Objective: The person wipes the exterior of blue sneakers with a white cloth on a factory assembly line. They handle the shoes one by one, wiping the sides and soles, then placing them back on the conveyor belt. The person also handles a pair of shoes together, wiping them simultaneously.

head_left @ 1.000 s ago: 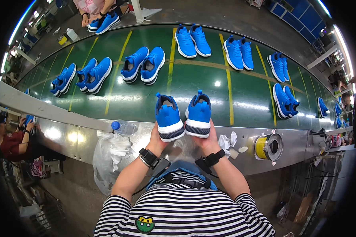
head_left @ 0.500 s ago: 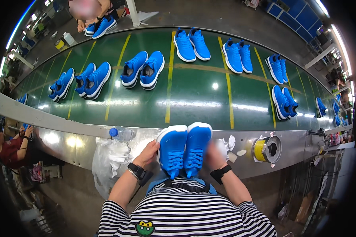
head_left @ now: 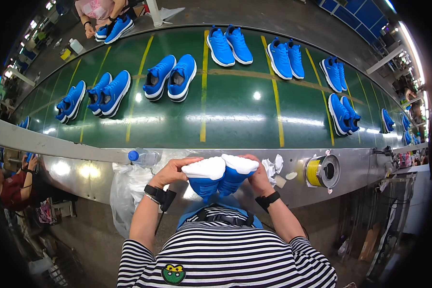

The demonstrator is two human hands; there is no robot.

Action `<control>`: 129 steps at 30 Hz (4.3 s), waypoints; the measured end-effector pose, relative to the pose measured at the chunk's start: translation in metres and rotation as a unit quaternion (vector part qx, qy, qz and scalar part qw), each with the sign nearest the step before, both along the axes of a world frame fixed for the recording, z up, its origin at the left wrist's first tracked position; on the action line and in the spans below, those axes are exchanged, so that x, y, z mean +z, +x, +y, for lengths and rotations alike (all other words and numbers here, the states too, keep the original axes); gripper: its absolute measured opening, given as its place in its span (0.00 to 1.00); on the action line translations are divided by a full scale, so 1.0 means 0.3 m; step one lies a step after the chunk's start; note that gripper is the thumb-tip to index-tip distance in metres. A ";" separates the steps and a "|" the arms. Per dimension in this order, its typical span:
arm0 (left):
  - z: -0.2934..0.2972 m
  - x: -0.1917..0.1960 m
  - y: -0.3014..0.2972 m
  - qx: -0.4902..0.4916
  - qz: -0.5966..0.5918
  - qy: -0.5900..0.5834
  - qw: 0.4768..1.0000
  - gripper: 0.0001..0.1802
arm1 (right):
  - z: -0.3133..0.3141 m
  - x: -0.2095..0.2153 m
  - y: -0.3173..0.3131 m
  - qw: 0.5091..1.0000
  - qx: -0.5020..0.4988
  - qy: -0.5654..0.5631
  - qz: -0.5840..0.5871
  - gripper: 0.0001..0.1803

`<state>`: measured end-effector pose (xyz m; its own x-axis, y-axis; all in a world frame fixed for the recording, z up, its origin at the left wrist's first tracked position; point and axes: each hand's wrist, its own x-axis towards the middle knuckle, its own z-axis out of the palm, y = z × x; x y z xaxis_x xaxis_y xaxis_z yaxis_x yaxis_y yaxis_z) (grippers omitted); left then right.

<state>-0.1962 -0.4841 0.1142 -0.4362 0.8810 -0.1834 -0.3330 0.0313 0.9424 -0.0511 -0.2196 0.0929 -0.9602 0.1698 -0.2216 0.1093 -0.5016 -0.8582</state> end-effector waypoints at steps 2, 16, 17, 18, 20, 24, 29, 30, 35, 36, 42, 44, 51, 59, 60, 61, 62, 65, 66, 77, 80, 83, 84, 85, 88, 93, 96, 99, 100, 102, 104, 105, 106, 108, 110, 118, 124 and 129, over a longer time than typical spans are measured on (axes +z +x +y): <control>-0.006 0.006 0.000 -0.004 0.006 0.000 1.000 0.38 | -0.002 0.005 -0.009 1.000 0.002 -0.004 0.002 0.18; -0.103 -0.163 0.016 0.128 -0.200 0.075 0.968 0.28 | -0.056 0.098 -0.016 0.991 0.024 0.122 -0.050 0.30; -0.104 -0.161 0.019 0.132 -0.207 0.076 0.966 0.28 | -0.056 0.103 -0.017 0.990 0.030 0.129 -0.047 0.30; -0.104 -0.161 0.020 0.136 -0.205 0.069 0.967 0.27 | -0.055 0.107 -0.019 0.989 0.037 0.136 -0.044 0.29; -0.115 -0.161 0.021 0.145 -0.201 0.054 0.967 0.27 | -0.060 0.101 -0.018 0.989 0.050 0.137 -0.039 0.29; -0.130 -0.176 0.023 0.145 -0.197 0.036 0.969 0.25 | -0.064 0.058 -0.020 0.993 0.059 0.091 -0.045 0.28; -0.120 -0.163 0.034 0.133 -0.205 0.032 0.969 0.25 | -0.090 0.058 -0.029 0.993 0.046 -0.068 -0.080 0.26; -0.119 -0.164 0.035 0.129 -0.211 0.033 0.968 0.25 | -0.102 0.027 -0.031 0.994 0.033 -0.083 -0.070 0.27; -0.108 -0.151 0.041 0.131 -0.218 0.045 0.966 0.27 | -0.118 -0.038 -0.039 0.987 0.007 -0.145 -0.074 0.31; -0.109 -0.153 0.040 0.129 -0.224 0.053 0.965 0.27 | -0.122 -0.039 -0.044 0.983 0.002 -0.161 -0.082 0.31; -0.102 -0.158 0.038 0.126 -0.243 0.067 0.959 0.28 | -0.126 -0.037 -0.064 0.970 0.003 -0.221 -0.099 0.32; -0.102 -0.152 0.042 0.134 -0.248 0.055 0.958 0.29 | -0.134 -0.026 -0.071 0.969 -0.003 -0.219 -0.111 0.31; -0.078 -0.134 0.054 0.156 -0.298 0.046 0.940 0.29 | -0.142 -0.022 -0.074 0.957 -0.004 -0.250 -0.145 0.32; -0.055 -0.117 0.068 0.209 -0.399 -0.030 0.892 0.32 | -0.166 0.000 -0.106 0.953 0.000 -0.229 -0.199 0.33; -0.061 -0.125 0.069 0.211 -0.394 -0.038 0.894 0.32 | -0.168 -0.001 -0.108 0.952 0.005 -0.232 -0.201 0.33; -0.060 -0.123 0.068 0.212 -0.387 -0.046 0.896 0.32 | -0.169 -0.005 -0.111 0.951 0.009 -0.234 -0.202 0.33; -0.059 -0.120 0.067 0.213 -0.381 -0.053 0.898 0.32 | -0.160 -0.026 -0.107 0.951 0.023 -0.243 -0.190 0.34; -0.060 -0.113 0.066 0.207 -0.386 -0.049 0.897 0.32 | -0.156 -0.050 -0.110 0.950 0.035 -0.254 -0.178 0.34; -0.063 -0.110 0.064 0.209 -0.383 -0.052 0.898 0.32 | -0.168 -0.043 -0.113 0.950 0.016 -0.246 -0.189 0.34; -0.138 -0.122 0.035 0.228 0.002 -0.255 0.940 0.24 | -0.169 -0.059 -0.090 0.977 -0.089 0.047 -0.190 0.28; -0.147 -0.157 0.066 0.261 0.022 -0.266 0.928 0.17 | -0.178 -0.100 -0.084 0.951 -0.015 0.210 -0.227 0.23; -0.180 -0.196 0.074 0.264 -0.060 -0.232 0.934 0.16 | -0.212 -0.051 -0.086 0.945 0.008 0.247 -0.212 0.22; -0.197 -0.215 0.077 0.258 -0.108 -0.215 0.936 0.17 | -0.211 -0.068 -0.073 0.954 0.002 0.223 -0.202 0.23; -0.206 -0.214 0.073 0.252 -0.155 -0.197 0.935 0.18 | -0.206 -0.079 -0.064 0.961 -0.005 0.199 -0.190 0.23; -0.237 -0.186 0.080 0.230 -0.146 -0.243 0.931 0.27 | -0.192 -0.091 -0.030 0.971 -0.031 0.157 -0.176 0.25; -0.265 -0.158 0.090 0.203 -0.145 -0.272 0.930 0.36 | -0.172 -0.090 0.037 0.965 -0.034 0.095 -0.243 0.24; -0.249 -0.155 0.109 0.228 -0.139 -0.268 0.926 0.36 | -0.172 -0.103 0.064 0.970 -0.028 0.074 -0.231 0.28; -0.248 -0.163 0.113 0.190 -0.121 -0.239 0.945 0.35 | -0.162 -0.149 0.084 0.973 -0.035 0.023 -0.226 0.31; -0.242 -0.140 0.117 0.191 -0.118 -0.242 0.944 0.34 | -0.163 -0.149 0.083 0.973 -0.029 0.017 -0.229 0.33; -0.268 -0.207 0.122 0.155 -0.055 -0.226 0.960 0.34 | -0.163 -0.146 0.078 0.974 -0.007 0.008 -0.226 0.35; -0.275 -0.213 0.127 0.119 -0.007 -0.238 0.964 0.35 | -0.176 -0.142 0.069 0.976 0.022 0.009 -0.216 0.35; -0.277 -0.227 0.133 0.114 0.020 -0.251 0.961 0.36 | -0.184 -0.146 0.066 0.977 0.040 0.013 -0.207 0.34; -0.279 -0.231 0.130 0.110 0.049 -0.262 0.957 0.36 | -0.191 -0.146 0.058 0.979 0.059 0.017 -0.197 0.34; -0.283 -0.234 0.134 0.107 0.082 -0.284 0.949 0.36 | -0.198 -0.151 0.052 0.978 0.061 0.029 -0.196 0.33; -0.272 -0.210 0.140 0.123 0.104 -0.277 0.947 0.36 | -0.207 -0.157 0.042 0.984 0.058 0.022 -0.167 0.29; -0.226 -0.092 0.055 0.184 0.056 -0.241 0.951 0.32 | -0.220 -0.045 -0.041 0.975 -0.001 -0.077 -0.206 0.27; -0.178 -0.104 -0.047 0.290 -0.238 -0.157 0.913 0.30 | -0.183 0.017 -0.126 0.944 -0.100 -0.240 -0.201 0.24; -0.107 -0.114 -0.078 0.331 -0.373 -0.089 0.862 0.30 | -0.188 0.061 -0.179 0.944 -0.138 -0.248 -0.171 0.28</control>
